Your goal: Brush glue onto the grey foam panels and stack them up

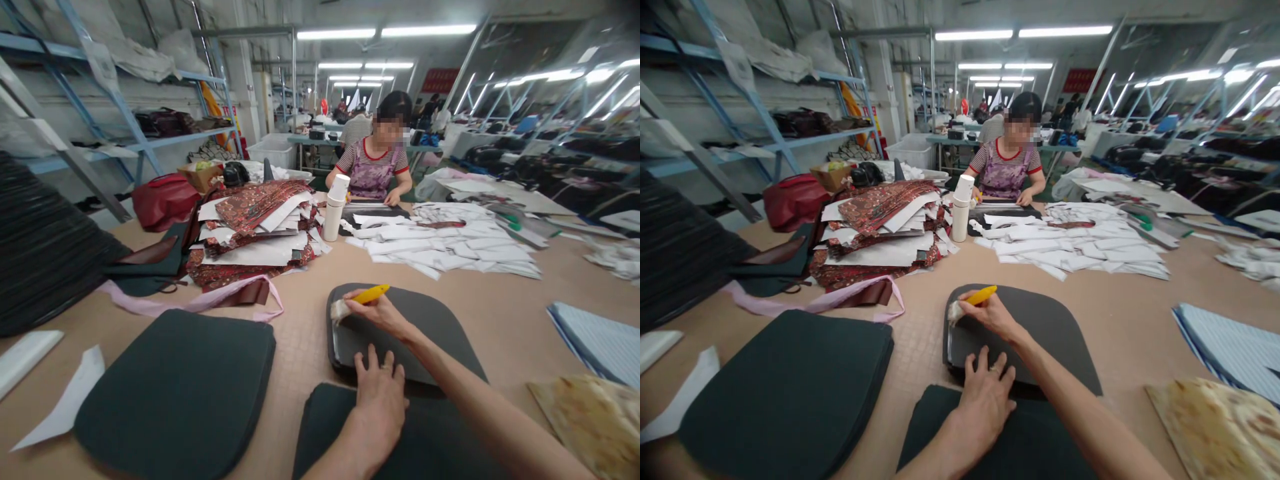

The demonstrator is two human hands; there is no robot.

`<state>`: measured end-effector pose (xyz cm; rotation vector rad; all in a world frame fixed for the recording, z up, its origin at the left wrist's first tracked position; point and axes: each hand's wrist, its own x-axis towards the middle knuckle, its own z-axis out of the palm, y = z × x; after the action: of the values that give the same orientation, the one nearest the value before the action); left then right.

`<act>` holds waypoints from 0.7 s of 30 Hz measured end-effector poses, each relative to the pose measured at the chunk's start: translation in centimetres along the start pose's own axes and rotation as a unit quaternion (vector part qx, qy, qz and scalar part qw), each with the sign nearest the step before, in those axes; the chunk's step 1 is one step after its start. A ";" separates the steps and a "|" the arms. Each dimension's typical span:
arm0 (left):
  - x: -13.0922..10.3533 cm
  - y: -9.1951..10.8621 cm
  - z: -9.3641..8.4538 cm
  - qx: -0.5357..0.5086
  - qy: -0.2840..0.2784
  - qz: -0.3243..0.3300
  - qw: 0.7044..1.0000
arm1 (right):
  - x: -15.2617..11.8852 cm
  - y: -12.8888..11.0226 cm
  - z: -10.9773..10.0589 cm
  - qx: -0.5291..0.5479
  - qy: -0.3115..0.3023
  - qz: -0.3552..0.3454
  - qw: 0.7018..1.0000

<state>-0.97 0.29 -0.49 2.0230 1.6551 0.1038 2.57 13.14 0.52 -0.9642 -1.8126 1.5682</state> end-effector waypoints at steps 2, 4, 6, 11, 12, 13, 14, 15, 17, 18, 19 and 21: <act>0.1 -0.1 -0.2 -0.004 -0.011 0.002 1.000 | 0.4 -0.4 -0.5 -0.002 0.021 0.001 1.000; 0.3 -0.2 -0.3 -0.015 -0.024 0.003 1.000 | 0.1 -0.7 -0.7 -0.014 -0.015 0.018 1.000; 0.4 -0.3 -0.3 -0.023 -0.034 0.001 0.999 | -0.1 -0.5 -0.6 -0.028 -0.076 0.032 0.996; 0.4 -0.6 -0.3 -0.049 -0.041 0.002 0.998 | 3.6 1.7 -0.2 -0.056 -0.010 -0.017 0.998; 0.4 -0.7 -0.3 -0.056 -0.042 0.004 0.998 | 4.8 2.1 -0.5 -0.056 0.025 -0.026 0.998; 0.4 -0.8 -0.4 -0.063 -0.044 0.006 0.997 | 5.7 2.5 -0.9 -0.056 0.056 -0.033 0.996; 0.4 -0.8 -0.5 -0.068 -0.048 0.005 0.996 | 6.5 2.9 -1.5 -0.057 0.081 -0.035 0.994; 0.5 -0.9 -0.6 -0.073 -0.052 0.004 0.996 | 7.0 3.2 -2.3 -0.061 0.107 -0.036 0.992; 0.6 -0.9 -0.8 -0.081 -0.064 0.000 0.995 | 7.2 3.6 -4.0 -0.072 0.157 -0.035 0.984; 0.6 -0.9 -1.0 -0.085 -0.071 -0.002 0.994 | 7.1 3.7 -4.8 -0.079 0.182 -0.034 0.980; 0.7 -0.9 -1.1 -0.088 -0.077 -0.005 0.993 | 6.9 3.7 -5.5 -0.085 0.205 -0.034 0.974; 0.8 -0.9 -1.4 -0.095 -0.090 -0.011 0.991 | 6.6 3.6 -6.4 -0.095 0.232 -0.038 0.967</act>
<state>-2.05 1.65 0.10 1.8159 1.4970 0.0664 4.28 22.45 -2.24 -1.2166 -1.6551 1.0236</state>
